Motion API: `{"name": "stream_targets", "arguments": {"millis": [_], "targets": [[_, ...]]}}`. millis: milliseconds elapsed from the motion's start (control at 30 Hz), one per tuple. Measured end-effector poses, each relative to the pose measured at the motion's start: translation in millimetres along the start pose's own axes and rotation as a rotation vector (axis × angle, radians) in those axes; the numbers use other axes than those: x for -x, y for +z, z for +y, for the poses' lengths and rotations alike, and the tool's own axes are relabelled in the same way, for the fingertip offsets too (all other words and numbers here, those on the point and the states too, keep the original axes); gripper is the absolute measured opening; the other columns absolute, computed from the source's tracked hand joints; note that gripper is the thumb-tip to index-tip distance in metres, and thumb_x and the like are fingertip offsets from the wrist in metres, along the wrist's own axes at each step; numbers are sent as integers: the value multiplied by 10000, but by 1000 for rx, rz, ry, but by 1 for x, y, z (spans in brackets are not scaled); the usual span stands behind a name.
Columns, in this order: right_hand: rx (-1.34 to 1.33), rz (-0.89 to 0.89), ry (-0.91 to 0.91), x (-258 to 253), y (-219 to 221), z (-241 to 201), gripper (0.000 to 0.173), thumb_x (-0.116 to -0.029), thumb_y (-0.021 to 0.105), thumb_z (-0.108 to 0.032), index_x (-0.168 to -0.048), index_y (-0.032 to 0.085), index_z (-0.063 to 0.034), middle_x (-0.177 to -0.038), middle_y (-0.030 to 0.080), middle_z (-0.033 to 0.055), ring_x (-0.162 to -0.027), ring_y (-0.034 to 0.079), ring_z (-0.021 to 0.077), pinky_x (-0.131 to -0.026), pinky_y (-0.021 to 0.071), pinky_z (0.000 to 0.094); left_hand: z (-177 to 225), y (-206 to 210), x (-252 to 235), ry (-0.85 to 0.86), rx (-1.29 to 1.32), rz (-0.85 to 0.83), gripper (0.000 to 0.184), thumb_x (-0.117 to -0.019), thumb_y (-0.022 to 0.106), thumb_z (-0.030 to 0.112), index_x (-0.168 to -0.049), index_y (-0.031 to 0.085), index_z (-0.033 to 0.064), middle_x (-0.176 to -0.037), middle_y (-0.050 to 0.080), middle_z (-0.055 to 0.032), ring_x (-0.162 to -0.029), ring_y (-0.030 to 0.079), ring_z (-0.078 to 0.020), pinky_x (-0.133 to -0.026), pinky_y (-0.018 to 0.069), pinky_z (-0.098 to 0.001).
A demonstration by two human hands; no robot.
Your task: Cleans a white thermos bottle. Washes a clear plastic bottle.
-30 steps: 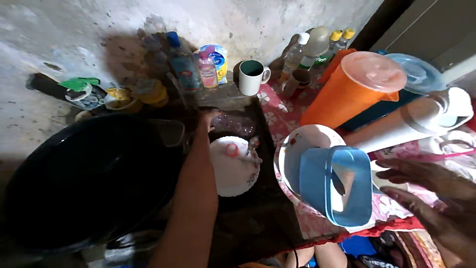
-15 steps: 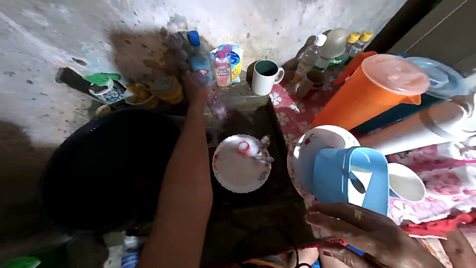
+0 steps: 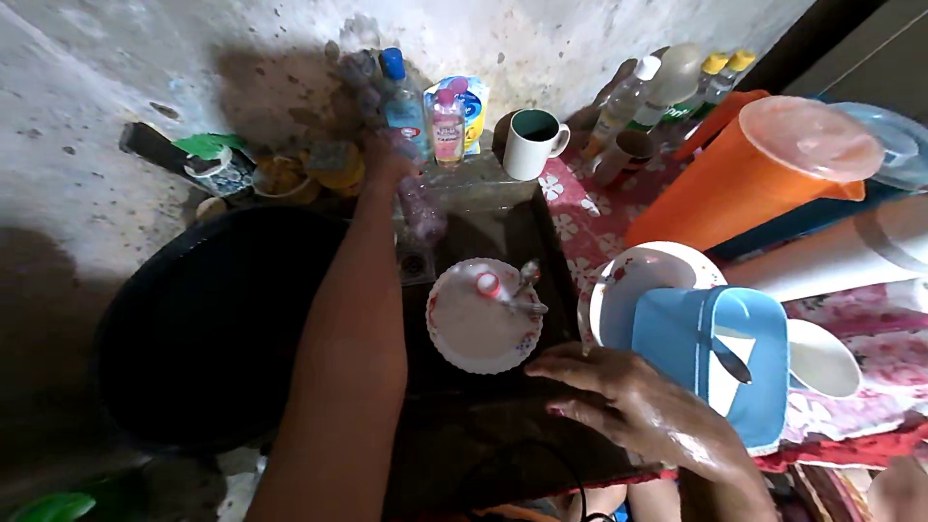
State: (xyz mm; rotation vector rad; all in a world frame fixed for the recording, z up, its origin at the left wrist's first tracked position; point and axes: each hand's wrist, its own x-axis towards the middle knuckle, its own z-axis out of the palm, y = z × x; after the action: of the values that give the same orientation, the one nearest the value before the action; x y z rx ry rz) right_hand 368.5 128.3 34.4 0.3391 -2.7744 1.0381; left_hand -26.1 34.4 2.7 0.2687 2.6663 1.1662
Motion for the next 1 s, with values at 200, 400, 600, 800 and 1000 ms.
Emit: {"name": "stream_targets", "arguments": {"millis": [200, 400, 600, 800, 1000], "targets": [[-77, -133, 33, -44, 13, 9, 268, -949, 694, -170, -1187, 731, -52, -1092, 733, 153, -927, 727, 266, -817, 602, 411, -2, -8, 0, -59, -82, -77, 1004, -771, 877, 192, -1528, 282, -96, -1408, 514, -323, -1272, 558, -438, -1038, 483, -578], [-113, -229, 138, -78, 21, 13, 289, -964, 686, -152, -1220, 725, -23, -1117, 731, 182, -950, 711, 292, -877, 573, 441, -2, -10, 2, -49, -36, -29, 1004, -736, 876, 122, -1529, 294, -80, -1441, 490, -323, -1332, 509, -450, -1078, 445, -600], [-138, -310, 389, -112, 33, 36, 312, -1014, 629, -148, -1293, 682, -18, -1220, 700, 174, -1063, 678, 242, -969, 527, 381, -8, -11, -2, 18, 61, 7, 1129, -650, 890, -8, -1553, 215, -67, -1471, 450, -336, -1368, 472, -453, -1103, 428, -578], [-195, -275, 460, -135, 39, 59, 298, -1019, 627, -110, -1292, 671, 1, -1219, 697, 172, -1090, 671, 203, -984, 518, 333, -5, -16, 6, -6, -14, -3, 1167, -658, 897, 14, -1577, 181, -58, -1498, 433, -324, -1381, 468, -436, -1119, 416, -567], [-320, -110, 540, -152, 58, 95, 279, -997, 657, -68, -1274, 676, -38, -1201, 704, 136, -1001, 683, 182, -899, 552, 371, -2, -15, 9, 5, -92, -52, 1078, -722, 888, 92, -1562, 231, -60, -1476, 462, -321, -1371, 479, -441, -1115, 408, -591]]}}
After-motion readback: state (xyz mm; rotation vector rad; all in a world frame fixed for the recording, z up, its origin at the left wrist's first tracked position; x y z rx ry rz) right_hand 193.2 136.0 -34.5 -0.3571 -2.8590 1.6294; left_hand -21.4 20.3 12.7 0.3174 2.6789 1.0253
